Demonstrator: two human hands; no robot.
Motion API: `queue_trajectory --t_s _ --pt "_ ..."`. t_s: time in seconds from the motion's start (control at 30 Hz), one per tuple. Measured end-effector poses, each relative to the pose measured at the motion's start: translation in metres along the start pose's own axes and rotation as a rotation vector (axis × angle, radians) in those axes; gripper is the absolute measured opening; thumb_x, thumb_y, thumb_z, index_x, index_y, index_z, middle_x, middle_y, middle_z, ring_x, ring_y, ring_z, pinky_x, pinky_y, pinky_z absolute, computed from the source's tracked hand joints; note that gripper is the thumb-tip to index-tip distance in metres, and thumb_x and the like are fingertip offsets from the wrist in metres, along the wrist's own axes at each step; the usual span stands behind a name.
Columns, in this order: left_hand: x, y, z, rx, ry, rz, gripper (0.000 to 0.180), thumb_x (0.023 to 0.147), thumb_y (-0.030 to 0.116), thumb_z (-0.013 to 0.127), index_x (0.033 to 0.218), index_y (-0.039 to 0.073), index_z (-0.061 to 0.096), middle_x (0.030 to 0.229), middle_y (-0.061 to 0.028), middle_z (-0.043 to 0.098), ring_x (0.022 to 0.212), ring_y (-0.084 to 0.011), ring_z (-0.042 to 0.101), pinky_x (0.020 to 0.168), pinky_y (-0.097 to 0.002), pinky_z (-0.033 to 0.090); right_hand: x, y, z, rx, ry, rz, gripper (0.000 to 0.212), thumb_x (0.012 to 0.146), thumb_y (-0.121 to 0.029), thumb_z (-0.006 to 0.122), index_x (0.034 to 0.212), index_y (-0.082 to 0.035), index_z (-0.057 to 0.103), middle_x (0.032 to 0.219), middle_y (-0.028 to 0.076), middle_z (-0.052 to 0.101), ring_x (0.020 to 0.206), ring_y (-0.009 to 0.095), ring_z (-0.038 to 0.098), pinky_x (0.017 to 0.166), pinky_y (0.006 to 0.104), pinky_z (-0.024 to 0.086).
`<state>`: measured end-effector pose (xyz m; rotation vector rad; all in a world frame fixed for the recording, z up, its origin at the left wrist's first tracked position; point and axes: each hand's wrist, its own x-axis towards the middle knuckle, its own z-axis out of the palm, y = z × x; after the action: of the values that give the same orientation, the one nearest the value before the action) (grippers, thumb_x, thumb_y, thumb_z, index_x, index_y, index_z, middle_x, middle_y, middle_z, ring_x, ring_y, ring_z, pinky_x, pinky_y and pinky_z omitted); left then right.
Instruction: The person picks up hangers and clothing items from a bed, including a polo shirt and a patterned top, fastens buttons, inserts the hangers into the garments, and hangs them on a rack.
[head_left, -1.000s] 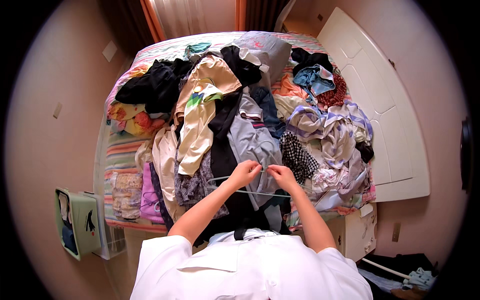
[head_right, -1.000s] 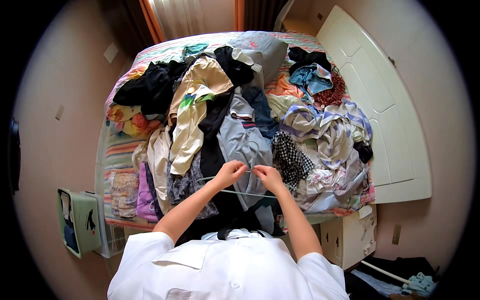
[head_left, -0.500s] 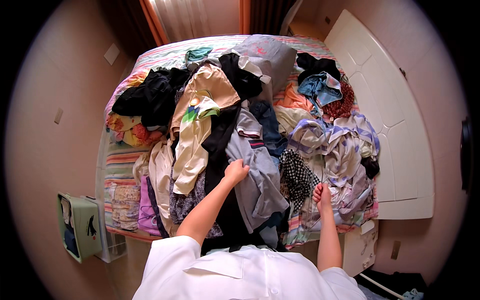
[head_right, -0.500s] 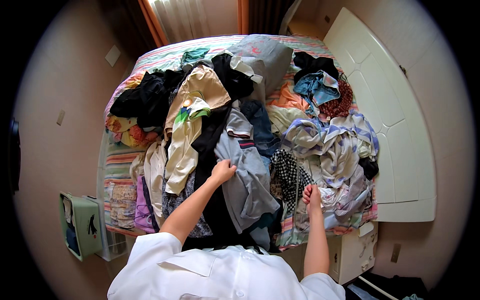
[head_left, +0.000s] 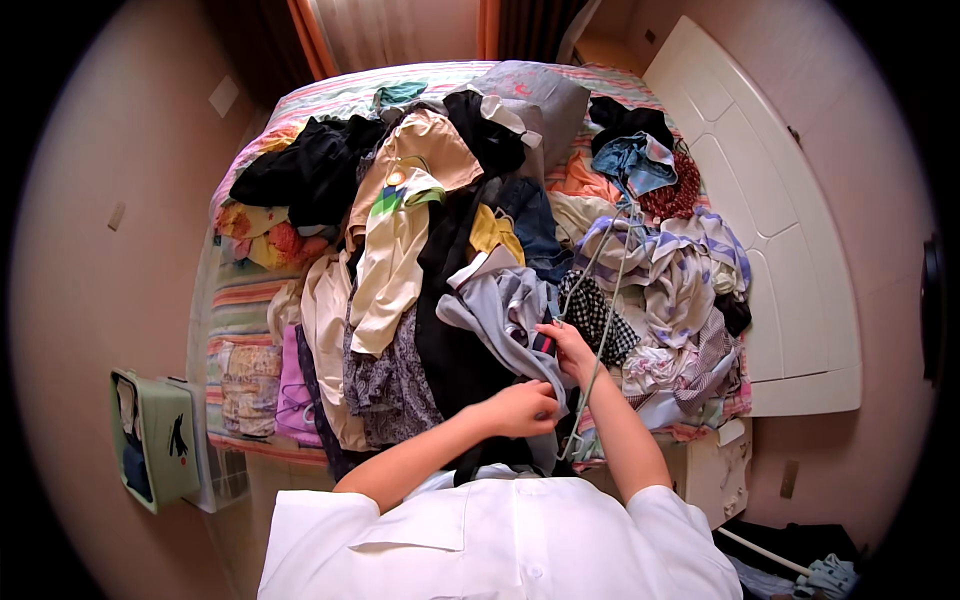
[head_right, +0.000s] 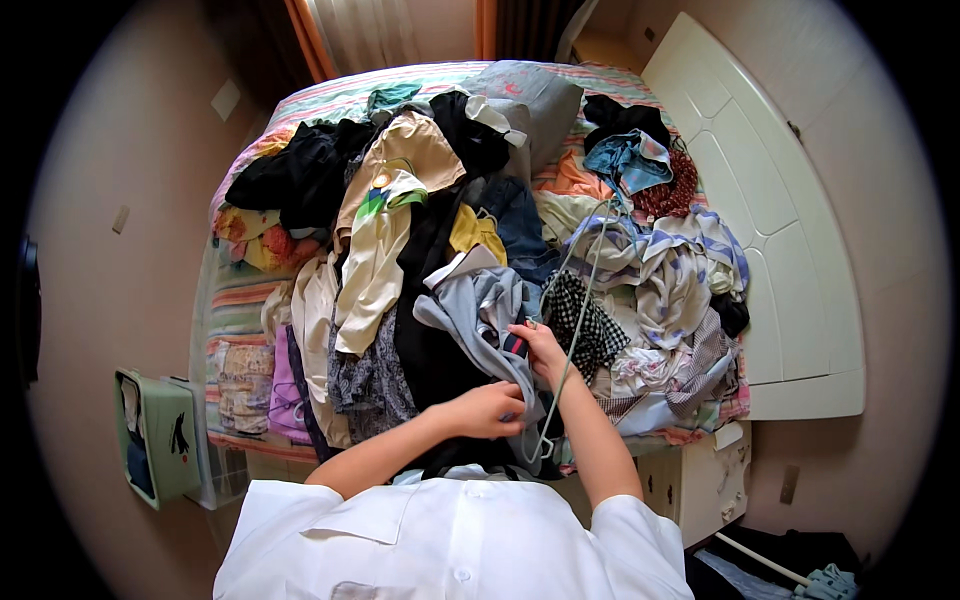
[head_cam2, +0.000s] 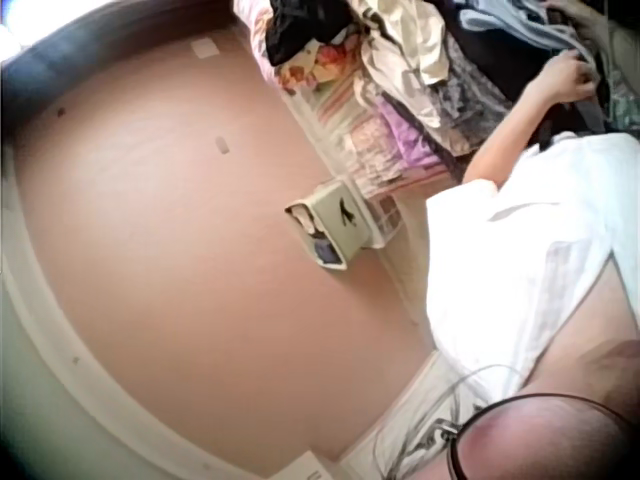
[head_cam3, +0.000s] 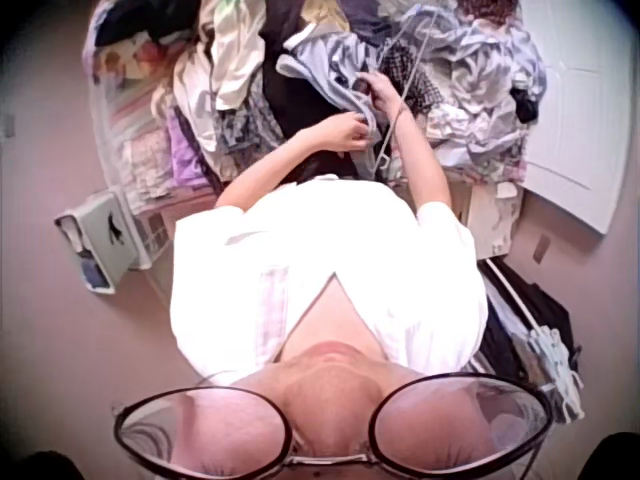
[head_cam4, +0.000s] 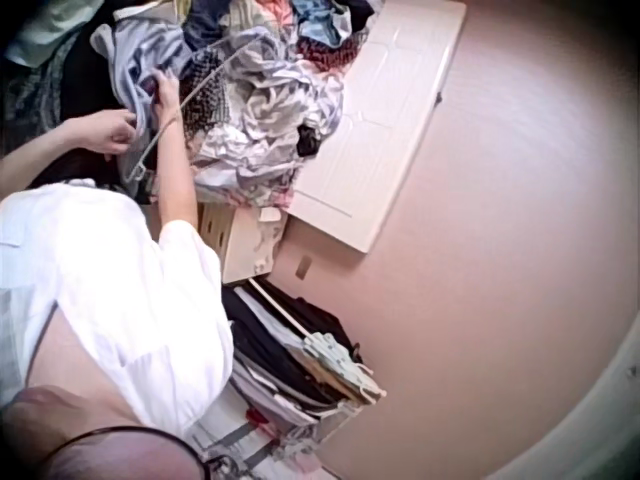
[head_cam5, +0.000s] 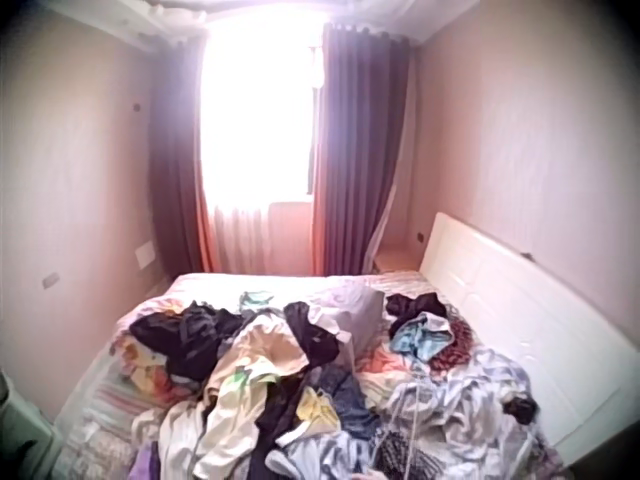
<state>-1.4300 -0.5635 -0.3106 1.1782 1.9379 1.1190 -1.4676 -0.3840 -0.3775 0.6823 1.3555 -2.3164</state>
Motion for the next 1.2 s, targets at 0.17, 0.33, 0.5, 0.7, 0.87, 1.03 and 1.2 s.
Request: queue_trajectory --t_s 0.17,0.33,0.5,0.7,0.87,1.03,1.2 --pt "-0.033 -0.078 -0.023 -0.483 0.683 -0.401 0.042 0.087 0.042 0.053 0.076 0.002 0.061 0.062 -0.0041 0.058 0.058 -0.0136 0.055 0.056 -0.028 0.046 -0.042 0.005 0.02 -0.024 -0.068 -0.063 0.014 0.077 -0.008 0.062 0.091 -0.005 0.057 0.075 0.0 0.059 0.061 0.011 0.057 0.057 0.0234 0.047" --pt "-0.036 -0.088 -0.068 -0.948 0.683 -0.717 0.071 0.077 0.062 0.054 0.122 0.008 0.038 0.117 -0.0138 0.045 0.084 -0.0274 0.061 0.07 -0.0401 0.053 -0.075 0.012 0.03 -0.436 -0.223 0.028 0.033 0.078 -0.018 0.068 0.067 -0.014 0.036 0.059 -0.006 0.042 0.044 0.003 0.035 0.038 0.0198 0.025" --pt "-0.009 -0.092 -0.096 -0.939 0.769 -0.843 0.095 0.071 0.064 0.06 0.137 0.023 0.005 0.1 -0.0183 0.053 0.063 -0.0258 0.061 0.058 -0.0392 0.053 -0.069 0.041 0.031 -0.818 -0.43 -0.048 0.031 0.078 -0.016 0.069 0.066 -0.012 0.041 0.059 -0.008 0.042 0.051 0.004 0.04 0.045 0.0214 0.03" --pt "-0.021 -0.157 -0.105 -0.956 0.397 -0.888 0.072 0.077 0.06 0.055 0.13 0.016 0.035 0.072 -0.0097 0.059 0.054 -0.0156 0.057 0.056 -0.0332 0.053 -0.07 0.049 0.043 -0.739 -0.512 0.045 0.018 0.078 -0.02 0.069 0.084 -0.007 0.059 0.062 -0.007 0.047 0.052 0.004 0.04 0.046 0.021 0.03" --pt "-0.013 -0.141 -0.094 -0.947 0.502 -0.814 0.078 0.077 0.07 0.045 0.123 0.008 0.045 0.078 -0.0142 0.063 0.065 -0.0213 0.064 0.066 -0.036 0.054 -0.067 0.035 0.02 -0.496 -0.099 0.115 0.024 0.08 -0.03 0.067 0.086 -0.008 0.057 0.059 -0.007 0.042 0.045 0.003 0.034 0.041 0.0201 0.025" --pt "-0.045 -0.152 -0.108 -1.128 0.944 -0.655 0.064 0.086 0.065 0.029 0.122 0.015 0.048 0.105 -0.0075 0.061 0.089 -0.0213 0.062 0.076 -0.0419 0.05 -0.05 0.036 -0.005 -0.407 0.039 -0.012 0.03 0.084 -0.037 0.062 0.079 -0.009 0.056 0.055 -0.008 0.039 0.043 0.003 0.033 0.039 0.0203 0.024" --pt "-0.114 -0.167 -0.155 -0.999 1.314 -0.33 0.029 0.085 0.032 0.049 0.098 0.008 0.058 0.09 -0.0052 0.058 0.078 -0.0147 0.056 0.07 -0.0328 0.05 -0.036 0.021 -0.015 -0.352 0.051 -0.282 0.029 0.093 -0.034 0.048 0.076 -0.01 0.051 0.069 0.005 0.061 0.037 0.004 0.031 0.035 0.0199 0.021"
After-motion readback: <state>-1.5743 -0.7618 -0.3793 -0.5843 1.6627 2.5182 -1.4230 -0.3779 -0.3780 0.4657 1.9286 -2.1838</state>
